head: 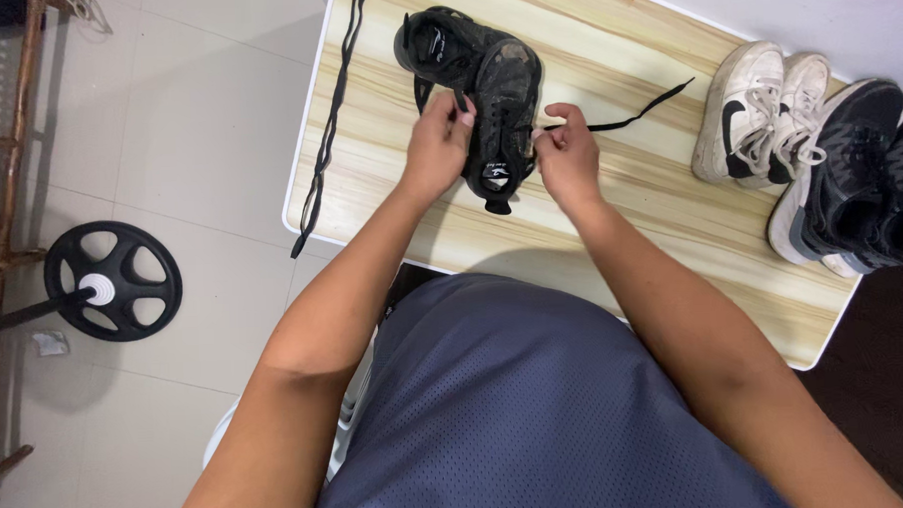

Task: The person threads a black shoelace through the eyelets of a black sneaker on a table, pulling the lace through each eyelet in sequence. The person adjusts the lace ends and continues threading until the lacing is complete.

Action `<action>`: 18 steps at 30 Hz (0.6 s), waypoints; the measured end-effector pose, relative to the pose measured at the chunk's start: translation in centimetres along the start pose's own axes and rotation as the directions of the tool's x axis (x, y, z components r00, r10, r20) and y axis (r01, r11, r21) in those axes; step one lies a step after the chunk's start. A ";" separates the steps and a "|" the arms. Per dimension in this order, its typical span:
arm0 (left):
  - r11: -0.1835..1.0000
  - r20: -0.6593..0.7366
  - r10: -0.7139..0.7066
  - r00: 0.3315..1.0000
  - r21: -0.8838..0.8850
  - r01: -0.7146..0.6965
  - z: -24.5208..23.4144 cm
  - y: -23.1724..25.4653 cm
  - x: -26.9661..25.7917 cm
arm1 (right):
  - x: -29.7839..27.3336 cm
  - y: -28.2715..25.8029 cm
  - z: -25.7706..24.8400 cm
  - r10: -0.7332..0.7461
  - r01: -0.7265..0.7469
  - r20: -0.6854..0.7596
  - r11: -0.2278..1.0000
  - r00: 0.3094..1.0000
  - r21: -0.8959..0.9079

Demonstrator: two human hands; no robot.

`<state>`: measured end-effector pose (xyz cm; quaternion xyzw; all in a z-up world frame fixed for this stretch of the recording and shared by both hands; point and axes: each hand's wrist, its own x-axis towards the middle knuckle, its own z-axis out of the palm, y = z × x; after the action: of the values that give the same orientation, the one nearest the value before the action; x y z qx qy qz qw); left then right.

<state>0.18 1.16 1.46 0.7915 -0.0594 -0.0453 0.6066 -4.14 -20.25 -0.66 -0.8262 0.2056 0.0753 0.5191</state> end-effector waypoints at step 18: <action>0.842 0.174 0.536 0.826 -0.187 -0.507 -4.8 18.4 1.5 | 1.6 -0.7 -0.9 -0.186 0.258 0.209 0.873 0.960 -0.413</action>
<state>1.62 0.84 20.47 0.6930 -0.3368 0.0317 0.6367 -2.47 -21.20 -0.23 -0.9304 0.0440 0.1262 0.3412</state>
